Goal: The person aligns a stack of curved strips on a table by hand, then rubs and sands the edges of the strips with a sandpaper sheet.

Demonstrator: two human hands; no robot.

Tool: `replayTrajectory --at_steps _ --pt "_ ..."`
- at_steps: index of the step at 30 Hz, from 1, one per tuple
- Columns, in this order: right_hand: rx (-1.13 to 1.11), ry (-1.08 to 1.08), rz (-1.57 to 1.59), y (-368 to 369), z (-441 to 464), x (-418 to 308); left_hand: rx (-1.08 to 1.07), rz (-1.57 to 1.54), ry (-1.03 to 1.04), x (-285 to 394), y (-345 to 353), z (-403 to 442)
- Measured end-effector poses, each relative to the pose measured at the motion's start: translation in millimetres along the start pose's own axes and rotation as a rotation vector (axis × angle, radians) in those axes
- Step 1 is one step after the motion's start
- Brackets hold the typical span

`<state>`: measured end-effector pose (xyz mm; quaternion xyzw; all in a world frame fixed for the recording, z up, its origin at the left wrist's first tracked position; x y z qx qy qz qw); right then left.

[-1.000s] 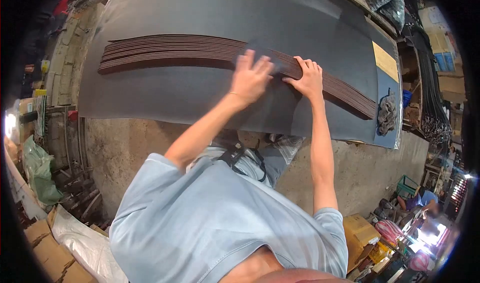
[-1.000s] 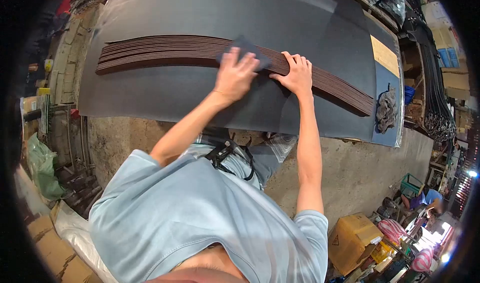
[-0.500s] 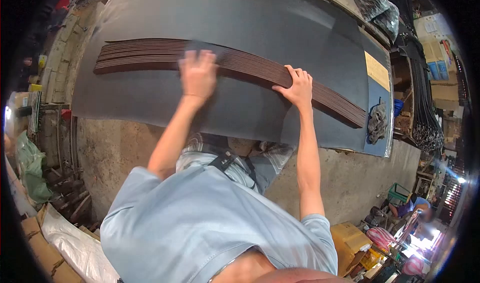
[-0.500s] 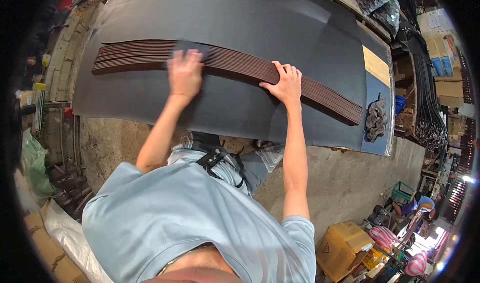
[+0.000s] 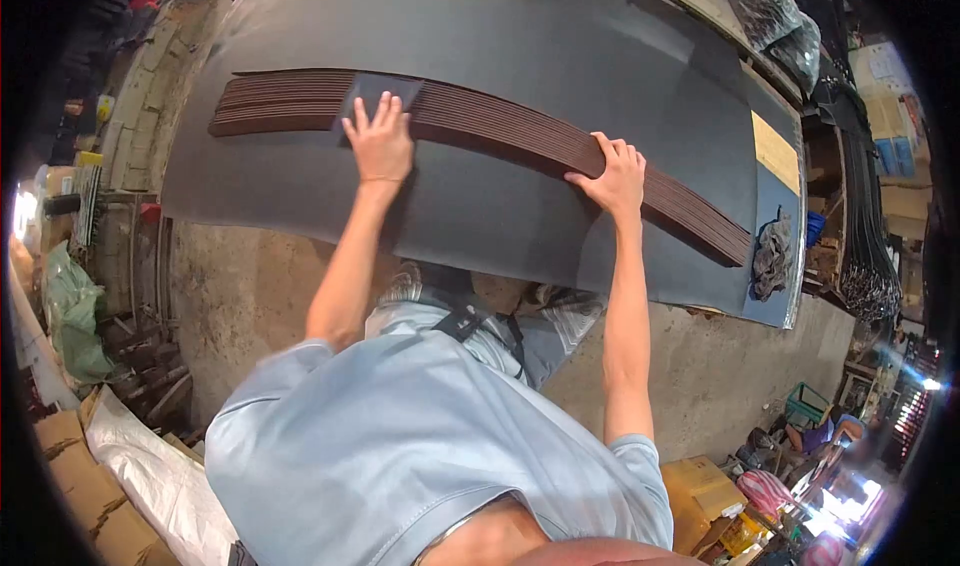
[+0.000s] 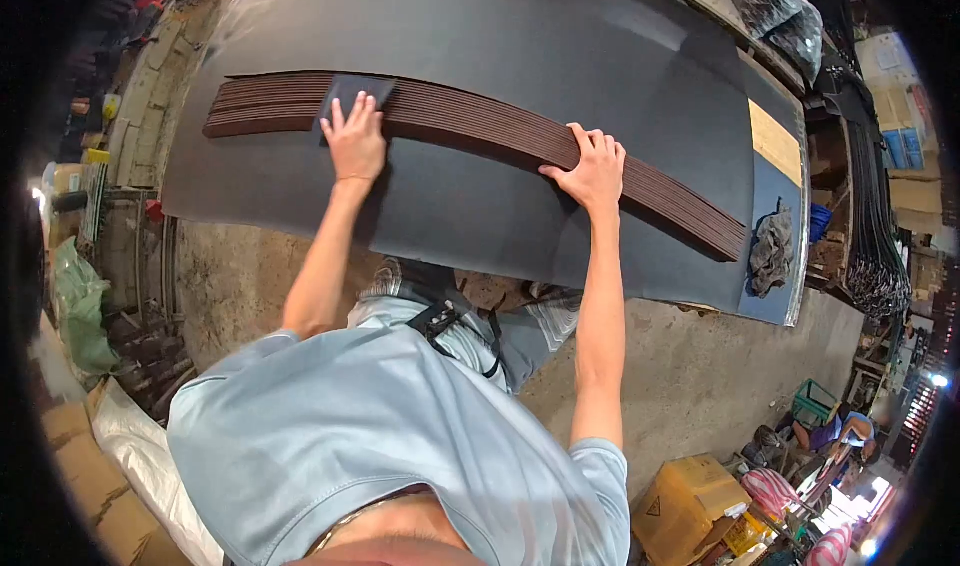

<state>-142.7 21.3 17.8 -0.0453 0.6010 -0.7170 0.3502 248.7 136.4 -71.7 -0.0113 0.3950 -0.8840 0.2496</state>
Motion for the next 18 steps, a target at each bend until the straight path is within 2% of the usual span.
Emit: replayTrajectory --at_steps 1,2,4,5,8,11,12,14,15,16,18 --pt "-0.014 0.007 -0.006 2 -1 -3 -0.005 0.004 0.003 34 -58 14" --pt "-0.033 0.015 -0.006 7 -5 -9 -0.335 -0.510 -0.033 90 -112 39" --pt "-0.015 -0.022 -0.013 12 -6 -2 -0.172 -0.763 0.229 191 -138 5" --pt "-0.026 -0.030 0.020 14 -6 4 -0.085 -0.790 0.258 211 -138 -9" --pt "-0.018 -0.022 0.035 9 -8 0 -0.165 -0.644 0.274 125 -134 28" --pt "-0.005 -0.007 0.015 5 -7 -10 -0.175 -0.265 -0.021 1 -85 35" --pt "-0.015 0.001 0.013 4 -6 -10 0.070 -0.033 -0.038 -27 -37 23" --pt "0.000 0.013 0.025 6 -6 -10 -0.076 -0.184 -0.275 15 -16 13" --pt "-0.016 0.030 0.024 7 -7 -10 -0.092 -0.358 -0.171 67 -89 38" --pt "-0.030 0.043 0.022 7 -5 -10 -0.119 -0.534 -0.009 116 -123 39" --pt "-0.039 0.037 0.036 6 -8 -10 -0.038 -0.713 0.218 183 -147 8"
Point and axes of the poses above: each hand's wrist, its own z-axis towards the middle knuckle, its own y-axis out of the palm, x = y × z, the point moved 2 cm from there along z, towards the middle knuckle, and after that the axes turned 9 degrees about z, right-handed, at the moved point
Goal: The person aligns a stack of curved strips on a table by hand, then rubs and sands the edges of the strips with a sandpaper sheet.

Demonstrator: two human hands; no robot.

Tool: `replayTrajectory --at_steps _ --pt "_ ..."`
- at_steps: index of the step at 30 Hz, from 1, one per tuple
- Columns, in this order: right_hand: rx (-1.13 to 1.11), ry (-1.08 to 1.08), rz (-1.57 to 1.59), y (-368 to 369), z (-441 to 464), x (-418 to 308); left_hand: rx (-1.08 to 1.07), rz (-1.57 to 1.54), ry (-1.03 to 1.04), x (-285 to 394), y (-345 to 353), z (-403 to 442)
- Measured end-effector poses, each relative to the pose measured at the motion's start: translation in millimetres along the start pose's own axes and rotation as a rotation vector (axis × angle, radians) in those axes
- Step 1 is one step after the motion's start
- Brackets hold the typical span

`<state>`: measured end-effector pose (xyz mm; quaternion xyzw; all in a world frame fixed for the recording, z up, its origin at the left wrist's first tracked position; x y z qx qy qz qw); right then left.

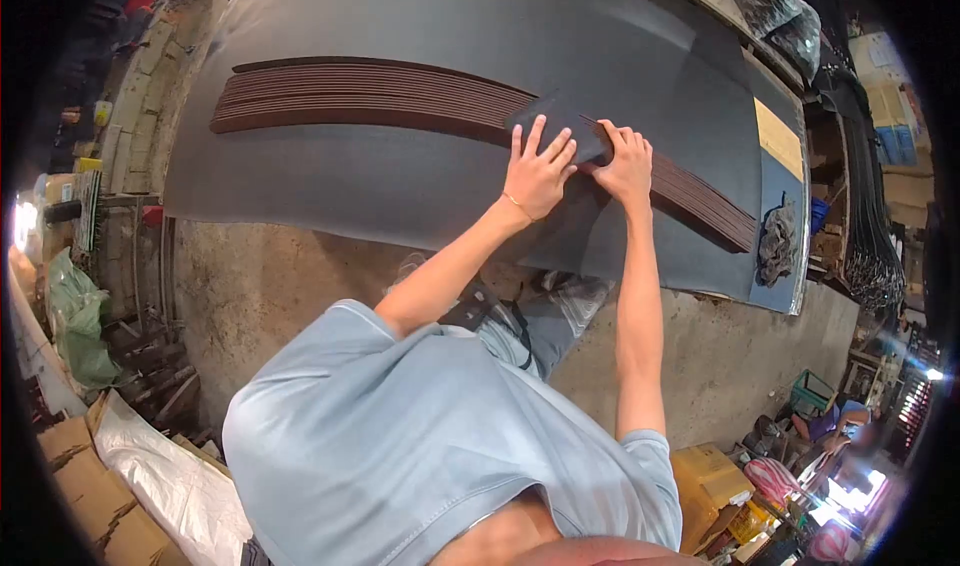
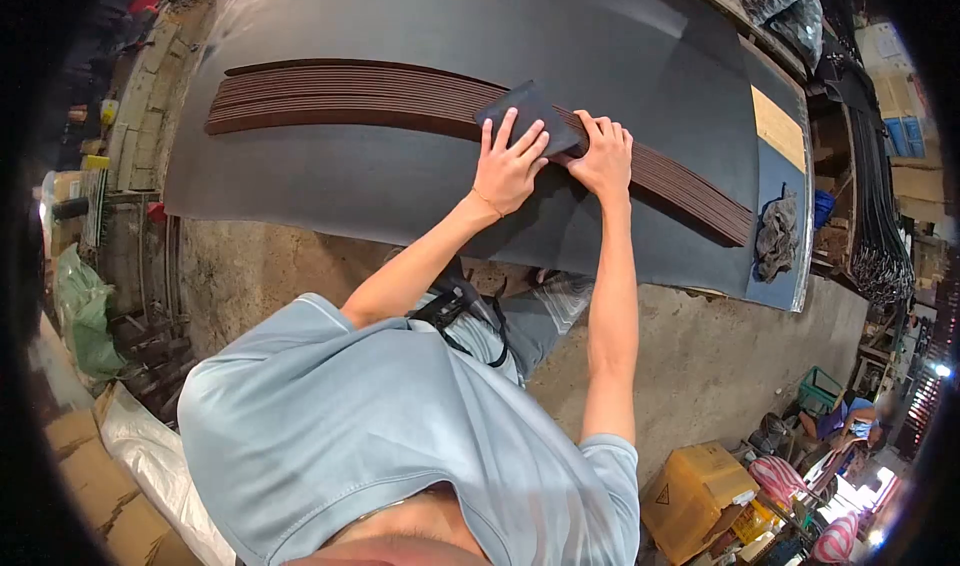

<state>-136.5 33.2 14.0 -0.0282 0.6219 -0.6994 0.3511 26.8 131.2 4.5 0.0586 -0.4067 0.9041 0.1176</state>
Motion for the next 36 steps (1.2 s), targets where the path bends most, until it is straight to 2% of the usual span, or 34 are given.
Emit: replayTrajectory --at_steps 2,4,6,8,9,10,12,13,15,16,18,19,21,23,24,26,28,30,31,32,34,36 --pt "0.014 -0.033 0.006 -1 2 2 -0.131 -0.030 0.059 -39 -1 -5" --pt "0.011 -0.028 0.017 1 2 2 -0.239 0.149 -0.155 -111 -45 1" --pt "0.029 -0.028 0.000 -2 1 0 -0.229 0.372 -0.339 -198 -73 -11" --pt "0.034 -0.023 -0.001 -3 3 3 -0.023 0.631 -0.262 -228 -46 -29" --pt "0.021 -0.021 0.007 0 2 2 -0.203 0.536 -0.369 -200 -46 -14" --pt "0.021 -0.015 0.009 1 1 1 -0.222 0.478 -0.338 -168 -39 -10" --pt "-0.116 0.054 0.006 -2 9 1 -0.188 0.514 -0.173 -134 -15 -21" --pt "-0.115 0.060 0.002 -5 12 -2 -0.241 0.492 -0.138 -140 -16 -23" --pt "-0.292 0.164 -0.146 -7 22 -10 -0.395 0.377 -0.061 -159 -44 -12" --pt "-0.286 0.170 -0.149 -9 27 -16 -0.449 0.240 -0.025 -175 -62 -9" --pt "-0.364 0.125 -0.096 -6 39 -28 -0.621 0.170 0.040 -201 -91 5" --pt "-0.366 0.076 0.042 3 46 -31 -0.613 0.212 0.111 -216 -95 7" --pt "-0.360 0.030 -0.046 15 44 -42 -0.586 0.280 0.223 -243 -90 12" --pt "-0.351 0.037 -0.098 19 37 -48 -0.677 0.205 0.217 -255 -82 15" --pt "-0.267 -0.015 -0.122 23 31 -47 -0.739 0.164 0.204 -255 -80 15" --pt "-0.185 -0.063 -0.151 32 24 -42 -0.732 0.222 0.229 -251 -79 9" --pt "-0.035 -0.218 -0.113 33 23 -44 -0.721 0.282 0.259 -244 -74 7" --pt "-0.024 -0.235 -0.119 33 24 -43 -0.568 0.247 0.224 -239 -57 -3" --pt "-0.042 -0.209 -0.123 33 24 -43 -0.485 0.154 0.204 -222 -48 -4" --pt "-0.063 -0.187 -0.126 33 22 -44 -0.465 0.096 0.167 -202 -38 -6" --pt "-0.061 -0.183 -0.109 32 21 -45 -0.443 0.176 0.154 -141 -32 6" --pt "-0.060 -0.177 -0.088 32 23 -40 -0.423 0.019 0.156 -92 -10 21"
Point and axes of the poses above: each hand's wrist, its own z-axis towards the middle knuckle, its own y-axis out of the palm, x = y × z, the point moved 2 cm from there along z, towards the middle knuckle, and after that the axes turned 9 degrees about z, right-handed, at the moved point
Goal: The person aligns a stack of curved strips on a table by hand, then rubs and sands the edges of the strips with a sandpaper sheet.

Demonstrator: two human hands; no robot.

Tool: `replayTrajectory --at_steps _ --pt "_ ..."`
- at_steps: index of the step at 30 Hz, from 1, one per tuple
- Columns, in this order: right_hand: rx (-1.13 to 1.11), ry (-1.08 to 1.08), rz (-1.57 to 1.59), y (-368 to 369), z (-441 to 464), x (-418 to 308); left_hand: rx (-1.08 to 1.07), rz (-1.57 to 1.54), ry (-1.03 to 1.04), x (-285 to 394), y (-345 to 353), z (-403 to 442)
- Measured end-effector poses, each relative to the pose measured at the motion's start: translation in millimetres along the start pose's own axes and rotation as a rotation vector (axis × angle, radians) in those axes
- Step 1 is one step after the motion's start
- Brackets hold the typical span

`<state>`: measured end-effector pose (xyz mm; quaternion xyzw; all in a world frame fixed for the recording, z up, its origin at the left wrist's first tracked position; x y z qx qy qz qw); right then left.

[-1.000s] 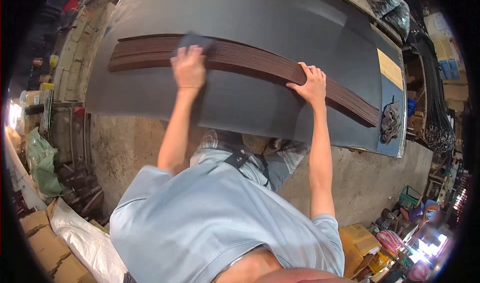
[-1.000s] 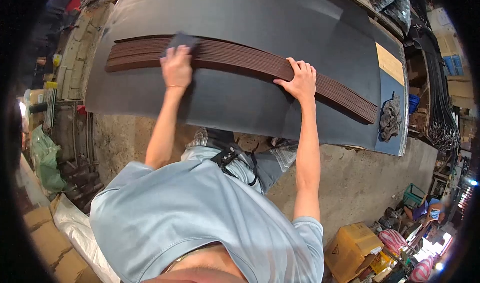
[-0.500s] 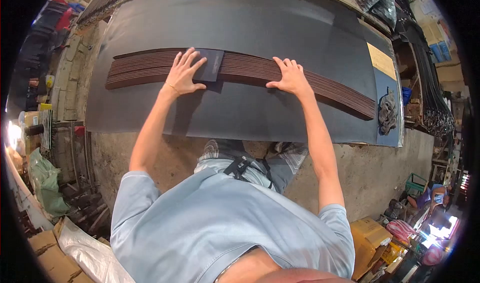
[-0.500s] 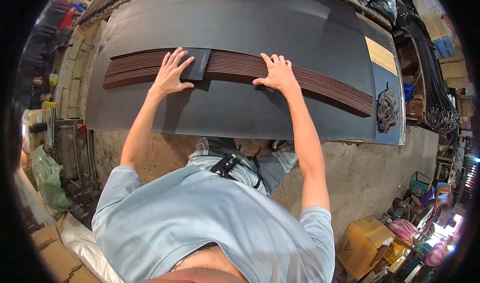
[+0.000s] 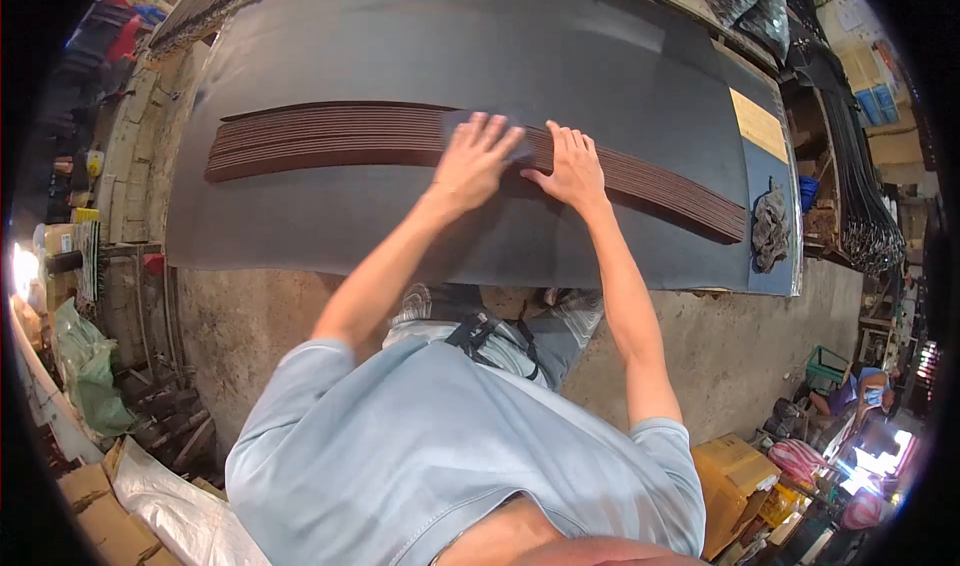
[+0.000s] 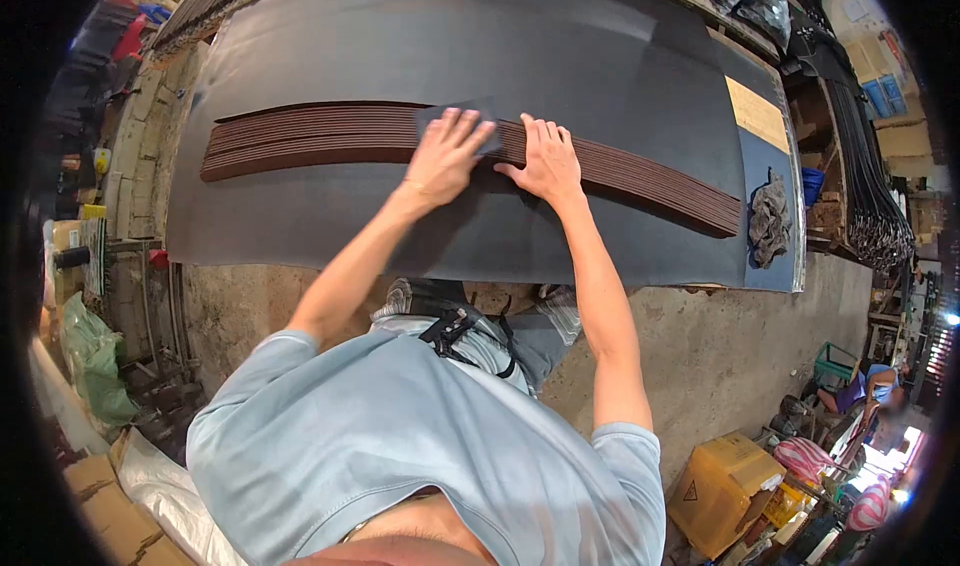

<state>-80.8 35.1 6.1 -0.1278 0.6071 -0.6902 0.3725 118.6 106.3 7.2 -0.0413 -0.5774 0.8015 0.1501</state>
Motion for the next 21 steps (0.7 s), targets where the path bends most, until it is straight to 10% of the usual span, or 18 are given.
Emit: replayTrajectory --at_steps 4,9,16,21 --pt "0.060 0.131 0.178 -1 1 6 0.125 0.030 0.014 55 27 12" --pt "0.039 0.199 0.214 -5 -2 -7 -0.116 0.126 -0.415 -88 -39 -24" --pt "0.100 0.063 0.159 -5 0 -2 0.262 0.019 -0.005 42 5 -6" --pt "0.085 0.188 0.210 -5 -2 -8 0.090 0.188 -0.385 -77 -37 -39"
Point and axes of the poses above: each hand's wrist, its own z-axis towards the middle knuckle, its own y-axis out of the palm, x = y × z, the point moved 2 cm from there along z, towards the middle knuckle, and after that the axes turned 9 degrees about z, right-handed, at the moved point
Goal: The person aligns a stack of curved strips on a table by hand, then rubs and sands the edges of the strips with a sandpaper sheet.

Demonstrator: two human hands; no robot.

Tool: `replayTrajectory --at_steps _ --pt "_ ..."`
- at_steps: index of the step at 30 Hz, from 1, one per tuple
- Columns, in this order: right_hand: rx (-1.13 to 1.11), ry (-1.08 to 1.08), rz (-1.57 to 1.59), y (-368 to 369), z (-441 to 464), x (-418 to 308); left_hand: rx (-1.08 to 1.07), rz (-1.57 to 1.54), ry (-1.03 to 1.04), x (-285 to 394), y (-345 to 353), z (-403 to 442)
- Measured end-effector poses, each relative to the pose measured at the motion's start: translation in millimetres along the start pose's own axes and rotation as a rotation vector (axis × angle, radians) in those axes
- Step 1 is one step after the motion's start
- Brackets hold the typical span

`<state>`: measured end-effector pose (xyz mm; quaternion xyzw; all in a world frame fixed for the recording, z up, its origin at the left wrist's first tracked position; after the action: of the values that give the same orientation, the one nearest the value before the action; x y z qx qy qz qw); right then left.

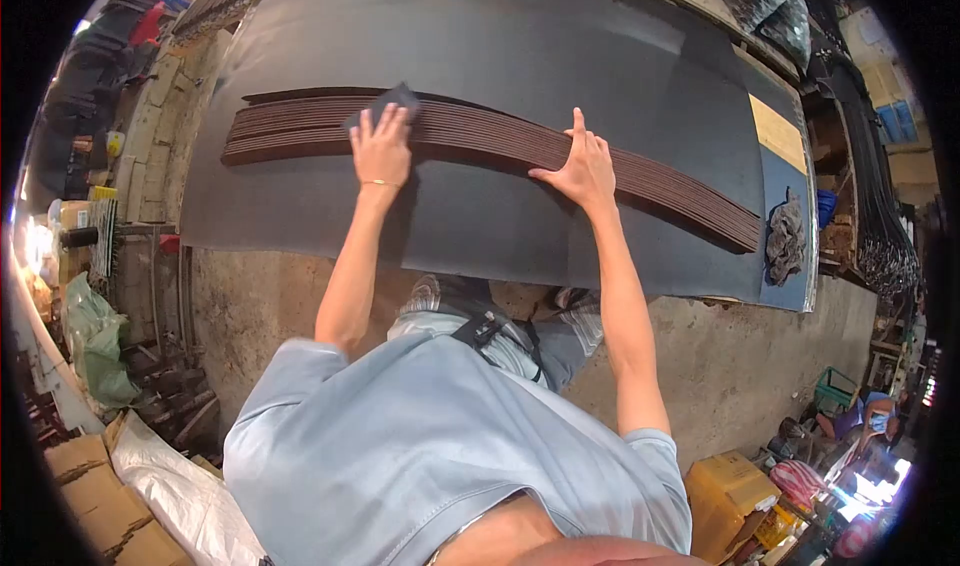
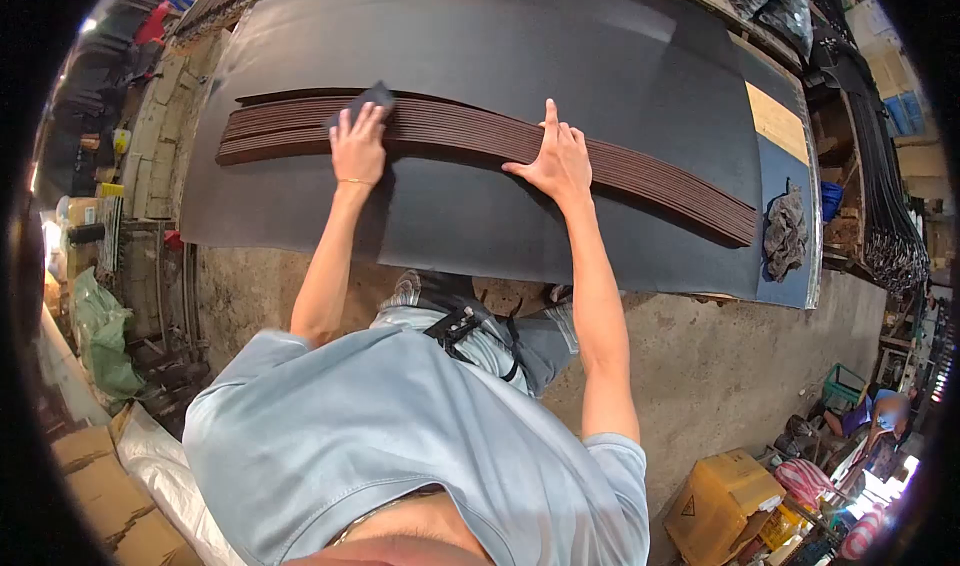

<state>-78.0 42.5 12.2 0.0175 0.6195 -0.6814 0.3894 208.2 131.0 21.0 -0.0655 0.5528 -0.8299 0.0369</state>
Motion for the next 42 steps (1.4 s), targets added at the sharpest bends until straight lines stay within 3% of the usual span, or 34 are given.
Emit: replayTrajectory --at_steps 2,5,6,9,11,13,15,17,19,21,22,23,25,29,30,33,34,37,40,42 --pt "0.000 -0.012 -0.017 1 -3 1 0.002 0.097 -0.168 2 7 0" --pt "-0.011 -0.006 0.011 2 -1 7 0.085 -0.140 0.242 142 16 -24" --pt "0.005 -0.040 0.016 6 -1 14 0.171 -0.231 0.239 150 37 -35" --pt "-0.015 0.024 0.041 -1 -5 1 0.047 -0.119 0.185 68 4 -25" --pt "-0.014 0.009 0.005 2 0 6 0.100 0.125 -0.007 -24 2 -25" --pt "0.014 -0.003 -0.003 -4 4 3 0.359 0.370 -0.124 -108 46 -32" --pt "-0.008 0.056 -0.063 -3 2 -3 -0.012 0.122 -0.268 -30 0 -7" --pt "-0.001 0.010 -0.016 0 4 3 0.250 0.074 0.018 80 6 -10" --pt "-0.005 -0.007 0.032 4 3 10 0.378 -0.075 0.135 140 34 -26" --pt "-0.001 -0.009 0.020 -3 10 5 0.242 -0.091 0.183 103 24 -25" --pt "-0.018 0.002 0.006 -4 2 3 0.019 -0.093 0.061 65 3 -21" --pt "-0.019 -0.005 0.008 -3 0 -1 0.123 0.056 -0.069 14 19 -25" --pt "-0.024 0.022 -0.024 -5 -1 -1 0.050 0.234 -0.278 -78 21 -30" --pt "-0.061 -0.232 -0.081 -14 -6 27 0.027 0.180 -0.358 -118 50 -33" --pt "-0.142 -0.076 -0.116 -30 -12 34 0.136 0.220 -0.365 -110 54 -34" --pt "-0.095 -0.008 -0.102 -36 -21 44 0.038 0.138 -0.342 -17 28 -13" --pt "-0.092 -0.013 -0.101 -35 -16 44 0.169 0.203 -0.160 45 12 -10" --pt "0.055 0.049 0.064 -35 -24 47 0.147 -0.145 0.112 191 49 -17" --pt "0.040 0.075 0.037 -37 -23 49 0.159 -0.183 0.295 185 48 -23" --pt "0.029 0.138 0.024 -33 -26 46 0.100 -0.031 0.191 115 11 -16"
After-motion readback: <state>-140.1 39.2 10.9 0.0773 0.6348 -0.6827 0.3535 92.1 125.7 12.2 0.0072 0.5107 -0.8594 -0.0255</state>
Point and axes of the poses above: each hand's wrist, its own z-axis towards the middle knuckle, its own y-axis out of the palm, x = y × z, the point moved 2 cm from there along z, towards the middle knuckle, and after that the axes turned 9 degrees about z, right-handed, at the moved point
